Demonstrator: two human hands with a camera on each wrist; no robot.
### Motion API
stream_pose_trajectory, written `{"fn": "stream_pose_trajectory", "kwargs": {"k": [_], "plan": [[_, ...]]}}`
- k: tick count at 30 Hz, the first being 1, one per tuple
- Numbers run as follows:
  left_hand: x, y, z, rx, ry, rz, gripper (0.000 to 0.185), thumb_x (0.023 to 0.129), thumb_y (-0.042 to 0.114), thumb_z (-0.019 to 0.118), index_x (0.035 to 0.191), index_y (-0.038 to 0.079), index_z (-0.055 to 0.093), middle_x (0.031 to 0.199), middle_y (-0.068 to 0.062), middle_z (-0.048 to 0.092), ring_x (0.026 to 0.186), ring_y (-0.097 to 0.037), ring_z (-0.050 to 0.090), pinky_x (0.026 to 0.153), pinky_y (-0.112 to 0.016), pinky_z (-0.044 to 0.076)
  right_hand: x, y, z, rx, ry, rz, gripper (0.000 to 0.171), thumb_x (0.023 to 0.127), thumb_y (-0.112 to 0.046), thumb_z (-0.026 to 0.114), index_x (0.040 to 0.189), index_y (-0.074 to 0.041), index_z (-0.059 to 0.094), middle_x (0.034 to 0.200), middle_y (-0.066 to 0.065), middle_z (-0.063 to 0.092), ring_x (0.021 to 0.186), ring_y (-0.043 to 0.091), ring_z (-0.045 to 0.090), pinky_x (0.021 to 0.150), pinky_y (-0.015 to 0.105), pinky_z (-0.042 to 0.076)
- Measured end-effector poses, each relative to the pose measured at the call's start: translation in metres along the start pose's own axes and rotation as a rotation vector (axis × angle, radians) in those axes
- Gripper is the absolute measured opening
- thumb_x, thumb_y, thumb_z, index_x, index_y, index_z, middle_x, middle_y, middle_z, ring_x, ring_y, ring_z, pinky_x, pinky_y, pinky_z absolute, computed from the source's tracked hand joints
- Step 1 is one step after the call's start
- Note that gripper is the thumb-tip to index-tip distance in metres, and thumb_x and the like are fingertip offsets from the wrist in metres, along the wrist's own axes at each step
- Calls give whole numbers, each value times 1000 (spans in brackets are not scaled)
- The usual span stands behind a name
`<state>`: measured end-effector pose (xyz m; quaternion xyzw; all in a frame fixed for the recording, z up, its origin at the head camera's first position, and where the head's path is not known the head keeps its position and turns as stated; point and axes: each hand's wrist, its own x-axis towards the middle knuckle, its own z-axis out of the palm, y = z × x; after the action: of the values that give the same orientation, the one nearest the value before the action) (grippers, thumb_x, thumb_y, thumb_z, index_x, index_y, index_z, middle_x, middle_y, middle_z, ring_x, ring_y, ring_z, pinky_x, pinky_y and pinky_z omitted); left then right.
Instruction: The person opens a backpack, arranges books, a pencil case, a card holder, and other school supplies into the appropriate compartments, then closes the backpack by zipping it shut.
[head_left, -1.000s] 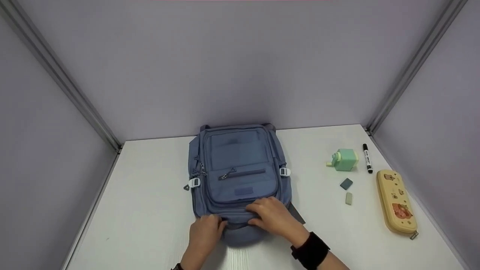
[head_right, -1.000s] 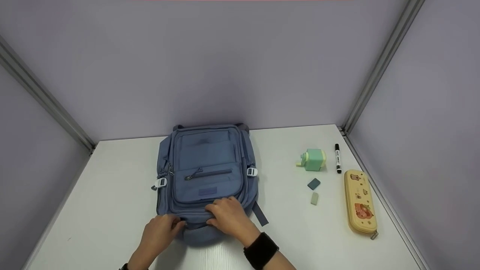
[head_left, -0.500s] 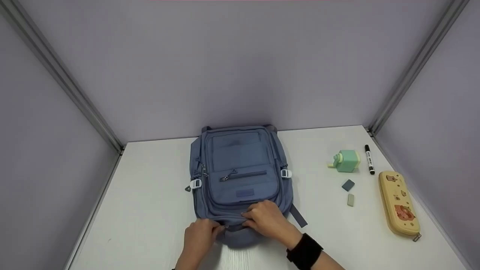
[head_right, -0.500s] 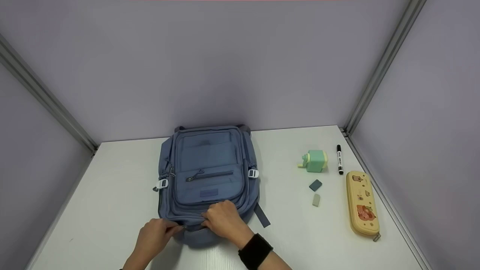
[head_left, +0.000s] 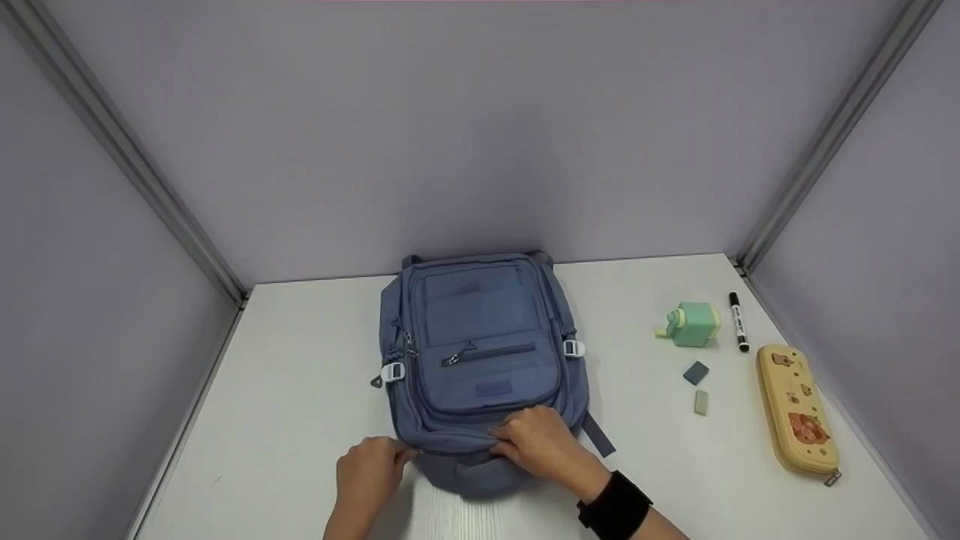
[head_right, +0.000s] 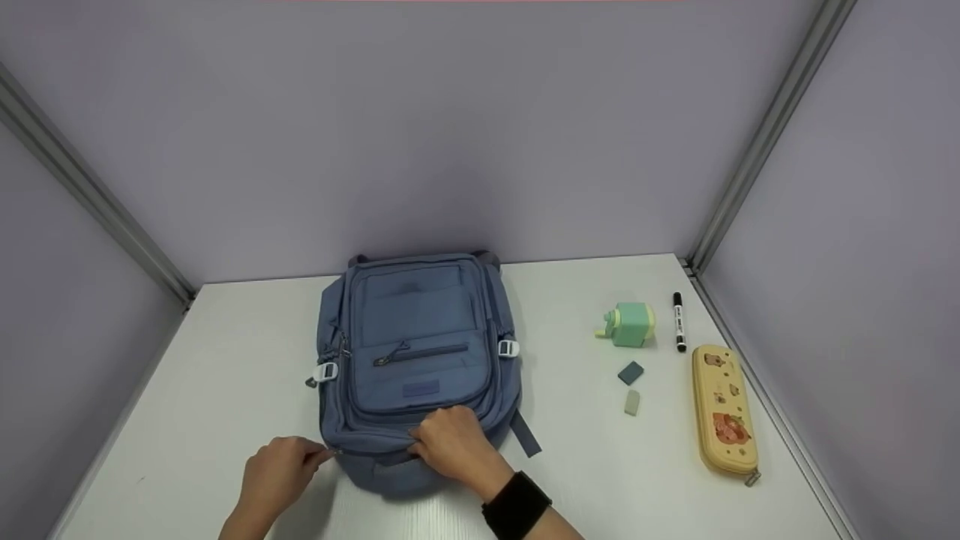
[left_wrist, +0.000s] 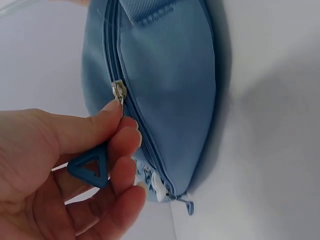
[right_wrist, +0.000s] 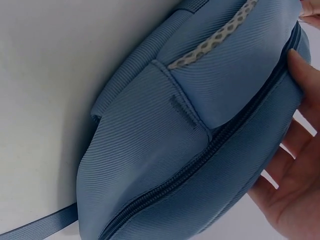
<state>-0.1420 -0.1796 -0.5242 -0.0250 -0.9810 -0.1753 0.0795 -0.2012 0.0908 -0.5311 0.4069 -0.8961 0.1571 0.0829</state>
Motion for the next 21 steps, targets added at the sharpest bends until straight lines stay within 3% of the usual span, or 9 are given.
{"fn": "stream_pose_trajectory", "kwargs": {"k": [10, 15, 21], "plan": [[6, -18, -2, 53, 4, -69, 11, 79, 19, 82, 71, 15, 77, 69, -1, 69, 57, -21, 65, 48, -39, 48, -1, 1, -4, 58, -9, 13, 21, 86, -29, 75, 103, -17, 79, 91, -3, 73, 78, 13, 69, 65, 34, 54], [12, -26, 2, 81, 50, -64, 17, 78, 15, 82, 64, 13, 72, 63, -2, 66, 51, -19, 59, 45, -40, 45, -1, 2, -4, 90, -28, 20, 21, 87, -29, 75, 104, -17, 79, 94, -3, 73, 82, 13, 69, 68, 35, 54], [23, -37, 10, 117, 123, -22, 37, 78, 12, 79, 51, 16, 53, 52, 1, 53, 44, -14, 44, 40, -39, 39, -1, 3, -5, 137, -47, 7, 22, 87, -26, 75, 105, -14, 78, 96, -1, 74, 84, 12, 69, 72, 34, 55]]}}
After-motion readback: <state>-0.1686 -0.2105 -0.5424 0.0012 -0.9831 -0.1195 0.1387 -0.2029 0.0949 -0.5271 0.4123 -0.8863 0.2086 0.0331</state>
